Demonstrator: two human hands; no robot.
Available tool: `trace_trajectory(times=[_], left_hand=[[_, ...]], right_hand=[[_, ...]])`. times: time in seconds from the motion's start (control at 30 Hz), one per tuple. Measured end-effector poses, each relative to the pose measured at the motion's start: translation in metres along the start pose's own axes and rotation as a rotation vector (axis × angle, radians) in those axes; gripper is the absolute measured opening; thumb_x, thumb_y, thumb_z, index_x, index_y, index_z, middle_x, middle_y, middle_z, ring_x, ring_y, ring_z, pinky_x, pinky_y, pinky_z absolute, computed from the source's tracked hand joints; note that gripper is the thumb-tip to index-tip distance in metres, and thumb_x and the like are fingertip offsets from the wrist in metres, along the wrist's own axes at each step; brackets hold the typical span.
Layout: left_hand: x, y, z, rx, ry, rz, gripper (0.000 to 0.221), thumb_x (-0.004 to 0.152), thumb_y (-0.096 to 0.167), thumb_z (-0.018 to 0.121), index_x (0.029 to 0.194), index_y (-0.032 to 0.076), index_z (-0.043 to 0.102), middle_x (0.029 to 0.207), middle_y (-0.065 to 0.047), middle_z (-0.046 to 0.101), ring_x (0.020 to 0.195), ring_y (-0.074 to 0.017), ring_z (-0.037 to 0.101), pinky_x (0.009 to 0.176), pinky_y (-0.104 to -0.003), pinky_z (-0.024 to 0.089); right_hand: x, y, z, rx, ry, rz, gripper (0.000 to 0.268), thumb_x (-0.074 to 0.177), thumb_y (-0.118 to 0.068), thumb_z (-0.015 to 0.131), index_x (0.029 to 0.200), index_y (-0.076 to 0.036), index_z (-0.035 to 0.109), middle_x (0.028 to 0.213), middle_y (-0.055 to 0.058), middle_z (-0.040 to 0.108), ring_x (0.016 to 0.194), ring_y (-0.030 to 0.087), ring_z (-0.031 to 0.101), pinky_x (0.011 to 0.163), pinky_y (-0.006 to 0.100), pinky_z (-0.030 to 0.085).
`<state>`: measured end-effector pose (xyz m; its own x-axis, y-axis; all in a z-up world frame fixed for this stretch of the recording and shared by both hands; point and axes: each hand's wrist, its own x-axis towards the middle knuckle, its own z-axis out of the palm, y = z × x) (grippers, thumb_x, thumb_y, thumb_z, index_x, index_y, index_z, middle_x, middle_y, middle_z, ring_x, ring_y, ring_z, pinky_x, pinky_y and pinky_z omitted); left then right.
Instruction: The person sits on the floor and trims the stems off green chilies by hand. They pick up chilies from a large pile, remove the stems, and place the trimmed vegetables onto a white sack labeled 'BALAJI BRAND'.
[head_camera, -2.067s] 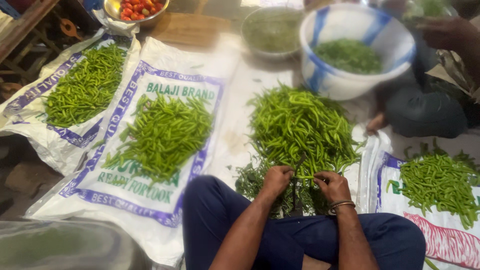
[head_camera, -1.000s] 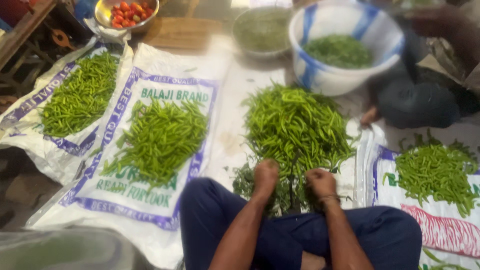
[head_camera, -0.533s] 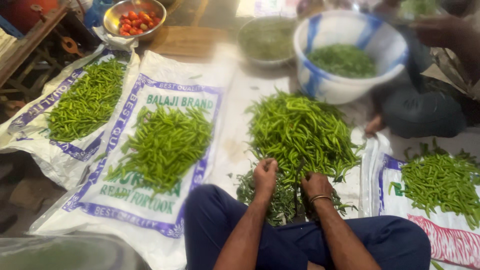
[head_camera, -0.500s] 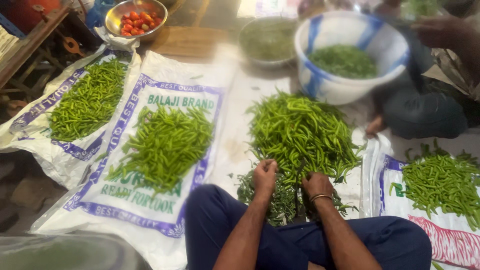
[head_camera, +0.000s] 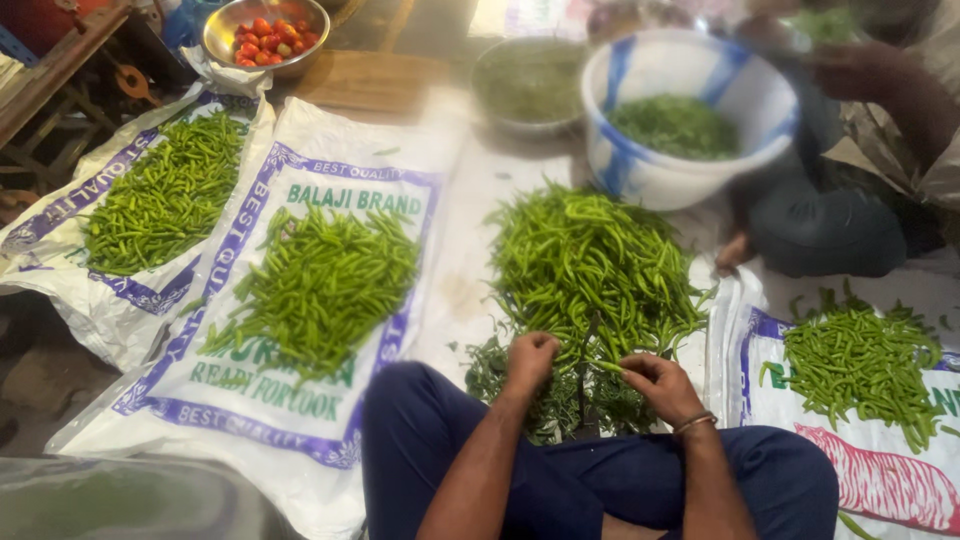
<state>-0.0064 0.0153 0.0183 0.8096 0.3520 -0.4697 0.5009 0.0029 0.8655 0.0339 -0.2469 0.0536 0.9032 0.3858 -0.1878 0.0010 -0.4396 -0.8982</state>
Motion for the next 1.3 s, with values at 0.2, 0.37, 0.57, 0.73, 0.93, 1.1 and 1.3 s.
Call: trace_trajectory(times=[0.2,0.37,0.57,0.73,0.93,1.1,1.3], left_hand=[[0.010,-0.016,0.014,0.228,-0.044,0.251,0.028,0.093,0.029,0.070,0.110,0.009,0.079,0.104,-0.011,0.079,0.092,-0.0235,0.075,0.086,-0.037,0.058],[0.016,-0.025,0.026,0.437,-0.176,0.294,0.028,0.089,0.031,0.071,0.109,0.013,0.080,0.104,-0.013,0.078,0.092,-0.0273,0.075,0.087,-0.040,0.057],[0.019,-0.040,0.032,0.903,-0.019,0.102,0.024,0.095,0.028,0.070,0.105,0.009,0.082,0.107,-0.017,0.077,0.097,-0.0328,0.073,0.084,-0.045,0.060],[-0.014,-0.002,0.003,0.380,-0.431,0.348,0.041,0.077,0.024,0.083,0.115,0.012,0.075,0.109,-0.012,0.076,0.097,-0.0248,0.074,0.087,-0.038,0.057],[-0.037,0.028,-0.008,0.228,-0.383,0.485,0.034,0.083,0.019,0.083,0.115,0.007,0.080,0.101,-0.011,0.079,0.088,-0.0193,0.074,0.083,-0.034,0.058],[-0.034,0.028,-0.008,0.129,-0.335,0.200,0.033,0.088,0.024,0.077,0.117,0.007,0.077,0.093,-0.011,0.077,0.076,-0.0208,0.069,0.072,-0.040,0.057],[0.007,-0.032,0.020,0.370,-0.078,0.423,0.024,0.094,0.027,0.074,0.102,0.004,0.078,0.092,-0.011,0.075,0.076,-0.0181,0.068,0.069,-0.036,0.055]], right_hand=[[0.010,-0.002,0.018,-0.205,0.077,0.078,0.027,0.088,-0.022,0.073,0.113,-0.010,0.077,0.103,0.006,0.081,0.094,0.018,0.077,0.086,0.032,0.059],[0.018,0.018,0.017,-0.252,0.066,0.097,0.029,0.088,-0.026,0.074,0.112,-0.011,0.077,0.101,0.008,0.081,0.093,0.020,0.077,0.085,0.033,0.058],[0.028,0.053,0.019,-0.417,-0.023,0.375,0.028,0.086,-0.024,0.079,0.111,-0.012,0.082,0.099,0.010,0.079,0.087,0.020,0.074,0.083,0.031,0.057],[0.016,0.026,0.021,0.223,-0.218,0.224,0.041,0.089,-0.020,0.075,0.127,-0.003,0.068,0.081,0.006,0.071,0.066,0.012,0.058,0.057,0.027,0.045],[0.010,0.003,0.024,0.586,-0.140,0.224,0.046,0.086,-0.015,0.073,0.129,-0.005,0.059,0.083,0.004,0.073,0.070,0.012,0.065,0.060,0.027,0.055],[0.009,0.001,0.041,0.339,0.032,0.065,0.033,0.083,-0.019,0.081,0.110,-0.001,0.077,0.082,0.006,0.075,0.066,0.013,0.064,0.058,0.027,0.052],[0.022,0.013,0.056,-0.232,0.213,0.166,0.028,0.083,-0.028,0.084,0.099,-0.006,0.084,0.083,0.002,0.076,0.071,0.015,0.070,0.065,0.028,0.054]])
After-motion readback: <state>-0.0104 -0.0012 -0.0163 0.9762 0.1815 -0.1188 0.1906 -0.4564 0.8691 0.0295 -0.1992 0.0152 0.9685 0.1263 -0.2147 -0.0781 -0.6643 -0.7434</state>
